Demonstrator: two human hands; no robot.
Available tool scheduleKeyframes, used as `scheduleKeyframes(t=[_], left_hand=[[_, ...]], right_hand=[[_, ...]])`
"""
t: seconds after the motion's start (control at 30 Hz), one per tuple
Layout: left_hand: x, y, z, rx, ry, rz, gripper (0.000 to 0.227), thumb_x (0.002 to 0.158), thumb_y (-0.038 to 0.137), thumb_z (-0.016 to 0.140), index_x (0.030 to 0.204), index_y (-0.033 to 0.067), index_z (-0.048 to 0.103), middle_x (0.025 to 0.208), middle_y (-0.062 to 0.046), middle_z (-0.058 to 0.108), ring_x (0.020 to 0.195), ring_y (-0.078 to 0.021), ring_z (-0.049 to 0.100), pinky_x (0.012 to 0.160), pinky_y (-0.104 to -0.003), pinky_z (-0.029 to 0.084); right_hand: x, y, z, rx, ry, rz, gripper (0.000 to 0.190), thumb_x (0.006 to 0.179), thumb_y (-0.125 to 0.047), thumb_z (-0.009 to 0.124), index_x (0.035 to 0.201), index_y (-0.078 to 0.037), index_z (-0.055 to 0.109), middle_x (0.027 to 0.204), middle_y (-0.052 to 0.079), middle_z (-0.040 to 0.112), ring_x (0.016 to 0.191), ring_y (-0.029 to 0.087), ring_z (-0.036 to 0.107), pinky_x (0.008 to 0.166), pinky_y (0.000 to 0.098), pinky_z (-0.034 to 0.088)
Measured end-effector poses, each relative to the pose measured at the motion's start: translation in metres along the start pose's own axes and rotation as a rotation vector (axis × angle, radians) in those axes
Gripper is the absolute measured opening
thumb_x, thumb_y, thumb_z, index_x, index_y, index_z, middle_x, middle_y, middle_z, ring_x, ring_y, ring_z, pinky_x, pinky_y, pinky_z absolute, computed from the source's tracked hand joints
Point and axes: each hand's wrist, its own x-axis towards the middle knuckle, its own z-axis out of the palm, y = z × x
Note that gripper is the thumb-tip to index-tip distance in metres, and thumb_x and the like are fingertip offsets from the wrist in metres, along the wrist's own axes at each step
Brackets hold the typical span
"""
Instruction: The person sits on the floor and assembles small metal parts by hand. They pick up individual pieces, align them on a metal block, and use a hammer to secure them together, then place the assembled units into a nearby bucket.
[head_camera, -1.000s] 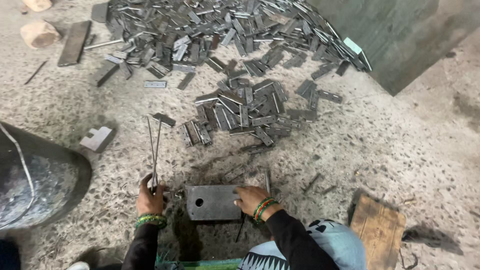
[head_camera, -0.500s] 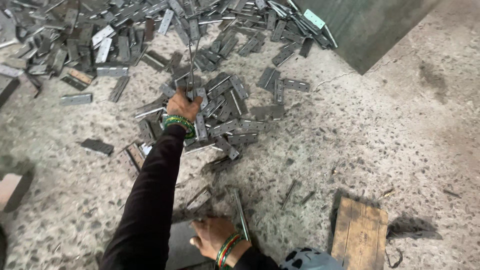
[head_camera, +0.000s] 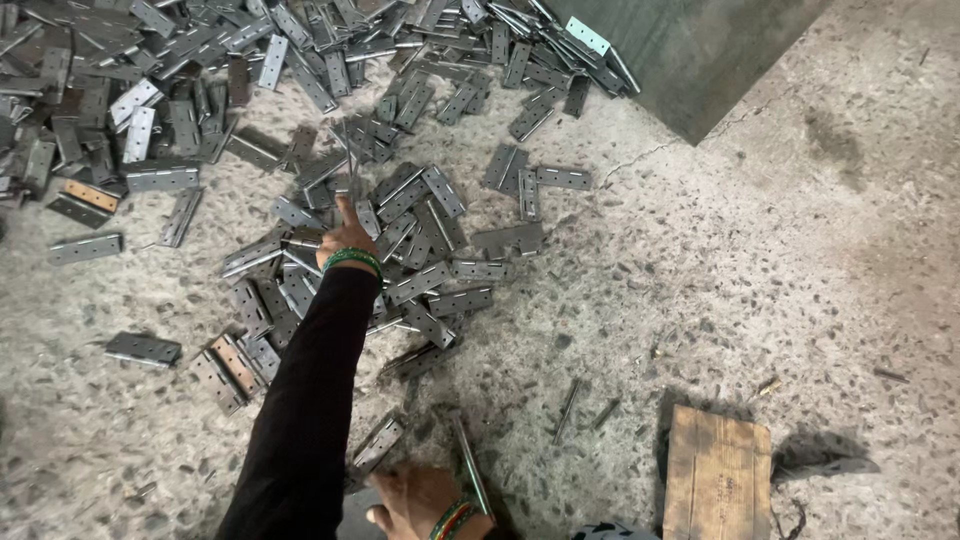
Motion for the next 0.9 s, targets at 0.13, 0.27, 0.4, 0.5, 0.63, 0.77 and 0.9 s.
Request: scheduleKeyframes(t=[0.13, 0.27, 0.4, 0.5, 0.63, 0.77, 0.9], left_hand=[[-0.028, -0.044, -0.021, 0.052, 0.043, 0.118, 0.088, 0.101, 0.026, 0.057, 0.168, 0.0167, 0.001, 0.112, -0.025, 0.071, 0.097, -0.0343, 0.073, 0.078, -0.049, 0.06], [-0.036, -0.049, -0.03, 0.037, 0.108, 0.14, 0.081, 0.104, 0.03, 0.054, 0.164, 0.0093, 0.003, 0.109, -0.027, 0.07, 0.094, -0.0374, 0.072, 0.074, -0.052, 0.058], [-0.093, -0.073, -0.028, 0.109, 0.04, 0.137, 0.083, 0.105, 0.022, 0.052, 0.168, 0.0121, -0.002, 0.093, -0.017, 0.074, 0.079, -0.0251, 0.07, 0.067, -0.042, 0.06], [-0.178, -0.101, -0.012, 0.153, -0.065, 0.113, 0.086, 0.106, 0.018, 0.048, 0.167, 0.0153, -0.011, 0.077, -0.014, 0.067, 0.058, -0.0141, 0.061, 0.052, -0.032, 0.057], [-0.25, -0.142, 0.008, 0.134, -0.091, 0.049, 0.086, 0.105, 0.018, 0.048, 0.165, 0.0247, -0.013, 0.084, -0.016, 0.068, 0.054, -0.0149, 0.063, 0.043, -0.032, 0.057], [-0.335, -0.189, 0.036, 0.237, -0.053, 0.111, 0.093, 0.102, 0.017, 0.052, 0.166, 0.0217, -0.015, 0.095, -0.023, 0.071, 0.06, -0.0204, 0.071, 0.049, -0.036, 0.059], [-0.43, -0.211, 0.054, 0.165, -0.265, 0.096, 0.096, 0.1, 0.014, 0.055, 0.164, 0.0245, -0.015, 0.092, -0.017, 0.072, 0.062, -0.0235, 0.07, 0.053, -0.041, 0.06]], right_hand=[[-0.018, -0.011, -0.005, 0.049, 0.153, -0.046, 0.054, 0.102, -0.041, 0.055, 0.144, -0.007, 0.051, 0.118, 0.023, 0.068, 0.096, 0.039, 0.069, 0.079, 0.0519, 0.057], [-0.022, -0.019, -0.01, 0.028, 0.201, -0.108, 0.052, 0.101, -0.041, 0.057, 0.139, -0.006, 0.055, 0.125, 0.021, 0.065, 0.095, 0.038, 0.07, 0.077, 0.0495, 0.058], [-0.036, -0.022, -0.015, 0.078, 0.097, 0.055, 0.051, 0.103, -0.041, 0.052, 0.143, -0.009, 0.053, 0.111, 0.019, 0.072, 0.092, 0.035, 0.072, 0.078, 0.0469, 0.059], [-0.041, -0.026, -0.022, -0.018, 0.254, -0.042, 0.048, 0.101, -0.039, 0.057, 0.138, -0.009, 0.056, 0.119, 0.018, 0.069, 0.095, 0.036, 0.071, 0.078, 0.0481, 0.058], [-0.048, -0.03, -0.016, -0.105, 0.244, 0.039, 0.05, 0.101, -0.04, 0.058, 0.14, -0.008, 0.053, 0.121, 0.018, 0.068, 0.099, 0.036, 0.07, 0.082, 0.0483, 0.057], [-0.058, -0.034, -0.013, -0.115, 0.368, -0.057, 0.045, 0.097, -0.038, 0.063, 0.129, -0.006, 0.06, 0.119, 0.018, 0.07, 0.104, 0.037, 0.068, 0.088, 0.0489, 0.055], [-0.067, -0.041, -0.016, -0.165, 0.273, 0.047, 0.044, 0.102, -0.04, 0.059, 0.126, -0.003, 0.06, 0.117, 0.019, 0.07, 0.103, 0.037, 0.069, 0.089, 0.0483, 0.055]])
